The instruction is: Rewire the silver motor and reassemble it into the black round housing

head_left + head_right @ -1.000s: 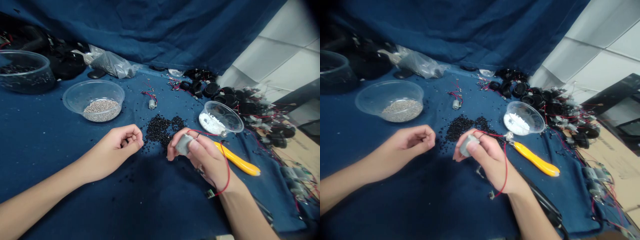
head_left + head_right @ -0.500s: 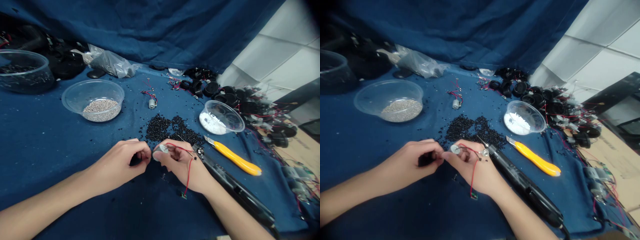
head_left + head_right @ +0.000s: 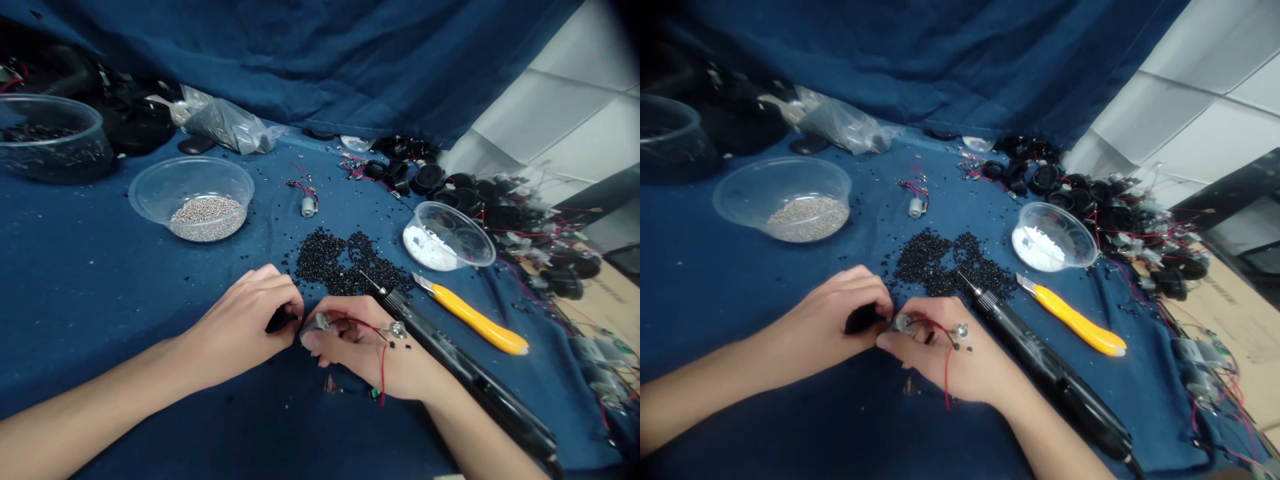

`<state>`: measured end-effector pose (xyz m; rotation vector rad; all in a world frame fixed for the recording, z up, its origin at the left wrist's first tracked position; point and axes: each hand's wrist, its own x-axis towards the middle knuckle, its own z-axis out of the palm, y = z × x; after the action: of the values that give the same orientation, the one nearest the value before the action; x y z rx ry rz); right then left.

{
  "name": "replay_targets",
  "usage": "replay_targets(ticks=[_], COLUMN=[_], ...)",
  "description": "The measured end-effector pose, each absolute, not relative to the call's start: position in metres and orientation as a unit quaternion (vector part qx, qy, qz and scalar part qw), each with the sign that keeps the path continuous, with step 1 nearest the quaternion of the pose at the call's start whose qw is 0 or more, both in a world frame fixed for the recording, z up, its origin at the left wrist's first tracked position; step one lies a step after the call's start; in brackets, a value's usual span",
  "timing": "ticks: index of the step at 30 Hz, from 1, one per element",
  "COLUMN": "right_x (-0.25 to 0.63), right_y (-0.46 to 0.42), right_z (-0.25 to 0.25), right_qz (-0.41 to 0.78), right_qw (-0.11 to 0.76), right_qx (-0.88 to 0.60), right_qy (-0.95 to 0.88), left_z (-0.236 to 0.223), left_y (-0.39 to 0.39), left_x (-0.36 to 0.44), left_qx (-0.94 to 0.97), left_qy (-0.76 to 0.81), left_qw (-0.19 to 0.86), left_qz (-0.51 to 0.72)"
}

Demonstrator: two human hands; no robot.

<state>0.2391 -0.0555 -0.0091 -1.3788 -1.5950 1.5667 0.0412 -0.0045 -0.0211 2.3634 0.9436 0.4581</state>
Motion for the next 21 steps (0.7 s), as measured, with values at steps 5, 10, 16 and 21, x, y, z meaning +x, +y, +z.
replay_targets(ticks=[5,10,16,21], right_x=[0.242,0.24,0.235,0.233], right_y=[-0.048,-0.049,-0.052,-0.052], right_z=[-0.007,-0.01,-0.021,-0.025], right_qz=[0.445,0.407,0.422,0.415], right_qw=[0.375,0.362,0.321,0.321], right_qx=[-0.538,-0.558,-0.543,-0.538], right_qy=[-0.61,-0.625,-0.651,-0.66], left_z=[-0.018,-0.019,-0.021,-0.021], left_y=[-0.007,-0.009,-0.008,-0.009], left_x=[0.042,0.041,0.042,0.042], left_qx=[0.877,0.876,0.873,0.871], left_qy=[0.351,0.351,0.359,0.365], left_qw=[0.272,0.27,0.267,0.273], left_qz=[0.183,0.193,0.193,0.184])
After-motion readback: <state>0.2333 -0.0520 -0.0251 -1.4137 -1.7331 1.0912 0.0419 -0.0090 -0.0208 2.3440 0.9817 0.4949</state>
